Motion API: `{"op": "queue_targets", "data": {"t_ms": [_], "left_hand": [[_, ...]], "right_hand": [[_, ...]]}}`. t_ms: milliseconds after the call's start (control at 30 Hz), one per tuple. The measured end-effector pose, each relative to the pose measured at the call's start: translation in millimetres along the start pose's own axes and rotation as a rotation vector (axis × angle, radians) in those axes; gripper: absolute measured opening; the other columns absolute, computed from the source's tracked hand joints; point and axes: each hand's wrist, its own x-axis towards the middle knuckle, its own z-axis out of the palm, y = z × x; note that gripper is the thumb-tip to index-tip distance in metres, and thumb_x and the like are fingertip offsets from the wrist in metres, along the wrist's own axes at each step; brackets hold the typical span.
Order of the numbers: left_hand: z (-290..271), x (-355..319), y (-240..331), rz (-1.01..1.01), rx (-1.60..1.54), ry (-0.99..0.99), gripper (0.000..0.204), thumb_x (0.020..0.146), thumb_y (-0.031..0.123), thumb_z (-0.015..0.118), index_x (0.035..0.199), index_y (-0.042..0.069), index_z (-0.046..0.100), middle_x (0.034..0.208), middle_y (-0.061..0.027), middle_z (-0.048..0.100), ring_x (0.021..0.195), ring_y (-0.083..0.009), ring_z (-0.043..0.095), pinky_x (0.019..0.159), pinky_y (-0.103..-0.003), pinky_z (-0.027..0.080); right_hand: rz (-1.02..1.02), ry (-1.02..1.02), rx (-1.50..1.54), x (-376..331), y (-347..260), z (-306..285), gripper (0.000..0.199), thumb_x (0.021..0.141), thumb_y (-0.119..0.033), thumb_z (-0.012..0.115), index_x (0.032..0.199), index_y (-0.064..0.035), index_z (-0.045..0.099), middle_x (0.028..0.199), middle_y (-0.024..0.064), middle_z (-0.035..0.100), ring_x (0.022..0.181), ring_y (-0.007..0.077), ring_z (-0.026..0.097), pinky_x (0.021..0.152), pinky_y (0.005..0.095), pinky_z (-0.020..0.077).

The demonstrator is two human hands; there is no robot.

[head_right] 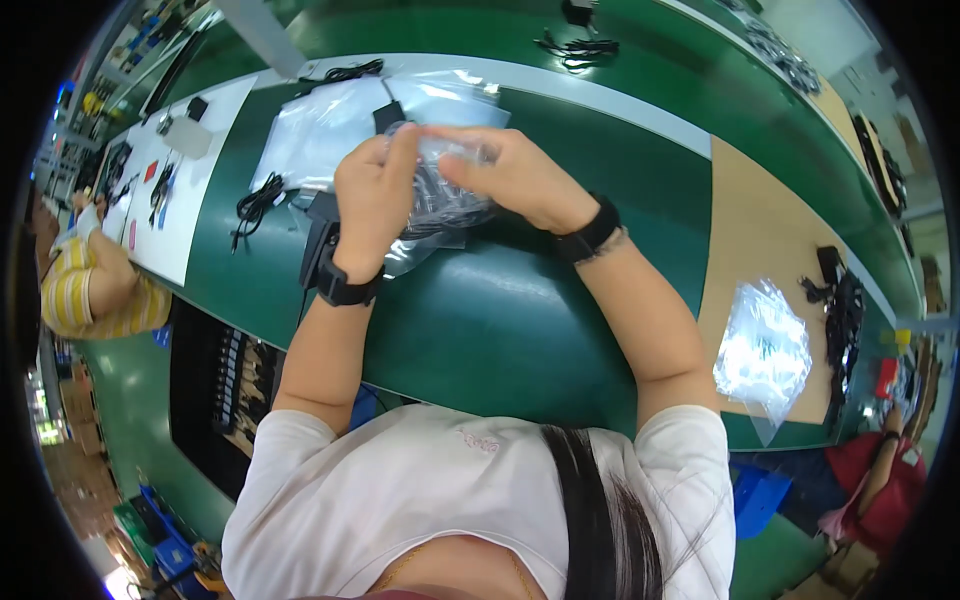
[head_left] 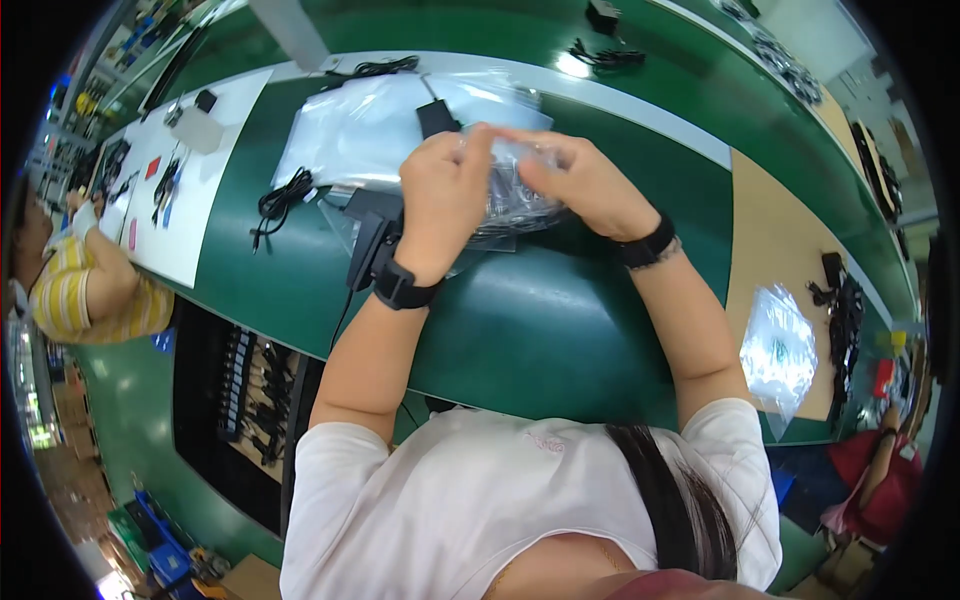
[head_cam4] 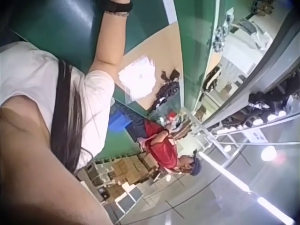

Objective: The person picks up a power adapter and a cable, wraps the cable around the adapter, and places them into a plastic bag. This process is then repeated with a second power adapter and cable.

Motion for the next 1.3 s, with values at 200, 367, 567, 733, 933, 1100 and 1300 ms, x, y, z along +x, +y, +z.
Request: {"op": "queue_targets", "data": {"t_ms": [200, 367, 567, 733, 933, 1100, 1300], "left_hand": [[-4, 5, 5, -0.376, -0.481, -0.065, 0.03, 0.087, 0.028, 0.054, 0.081, -0.001, 0.058, 0.069, -0.0054, 0.057, 0.059, -0.012, 0.053, 0.047, -0.025, 0.04], [-23, 13, 19, -0.336, -0.455, 0.018, 0.027, 0.088, 0.023, 0.053, 0.099, -0.002, 0.053, 0.086, -0.0083, 0.059, 0.07, -0.0121, 0.058, 0.053, -0.024, 0.049], [-23, 8, 17, -0.14, -0.375, 0.111, 0.016, 0.085, 0.016, 0.057, 0.087, 0.0, 0.057, 0.077, -0.0052, 0.061, 0.066, -0.0078, 0.055, 0.054, -0.019, 0.042], [-30, 12, 7, -0.119, -0.265, 0.185, 0.015, 0.085, 0.015, 0.057, 0.086, 0.0, 0.058, 0.076, -0.0052, 0.061, 0.066, -0.0075, 0.055, 0.056, -0.019, 0.042], [-22, 12, 4, -0.108, -0.271, 0.177, 0.013, 0.085, 0.013, 0.057, 0.086, 0.0, 0.058, 0.074, -0.0048, 0.061, 0.064, -0.0073, 0.055, 0.055, -0.019, 0.042], [-22, 16, 2, -0.076, -0.278, 0.176, 0.013, 0.085, 0.013, 0.056, 0.085, 0.0, 0.058, 0.074, -0.0052, 0.061, 0.063, -0.0076, 0.055, 0.054, -0.019, 0.042], [-19, 13, 1, -0.406, -0.634, -0.168, 0.033, 0.088, 0.026, 0.051, 0.101, -0.005, 0.053, 0.089, -0.014, 0.06, 0.075, -0.0174, 0.058, 0.064, -0.026, 0.047]], "right_hand": [[0.325, 0.137, 0.539, 2, -4, -23, 0.03, 0.089, -0.025, 0.05, 0.101, 0.0022, 0.057, 0.098, 0.0082, 0.06, 0.088, 0.0148, 0.058, 0.082, 0.0292, 0.0457], [-0.08, 0.635, -0.392, 7, -12, -153, 0.023, 0.086, -0.016, 0.051, 0.1, -0.0013, 0.061, 0.104, 0.0081, 0.061, 0.093, 0.019, 0.058, 0.08, 0.0291, 0.0442], [-0.014, 1.143, -1.888, 5, 21, -329, 0.025, 0.083, -0.021, 0.051, 0.104, -0.0141, 0.062, 0.113, 0.0113, 0.056, 0.101, 0.0321, 0.053, 0.079, 0.0434, 0.0451], [0.868, 0.612, -1.752, 57, 41, -314, 0.06, 0.079, -0.06, 0.041, 0.121, -0.019, 0.05, 0.128, 0.0109, 0.044, 0.127, 0.0263, 0.028, 0.096, 0.0625, 0.0152], [0.302, 0.917, -1.329, 127, 66, -285, 0.044, 0.086, -0.044, 0.04, 0.109, -0.0093, 0.055, 0.107, 0.0167, 0.058, 0.098, 0.0373, 0.053, 0.086, 0.0432, 0.0422], [0.413, 0.843, -1.254, 118, 58, -290, 0.036, 0.074, -0.022, 0.058, 0.108, -0.0092, 0.056, 0.098, 0.0137, 0.062, 0.091, 0.0285, 0.059, 0.081, 0.0376, 0.0456], [-0.154, 0.54, -0.013, 81, -38, -180, 0.039, 0.071, 0.001, 0.052, 0.11, 0.0046, 0.049, 0.082, 0.0114, 0.059, 0.065, 0.0142, 0.054, 0.058, 0.0224, 0.0439]]}}
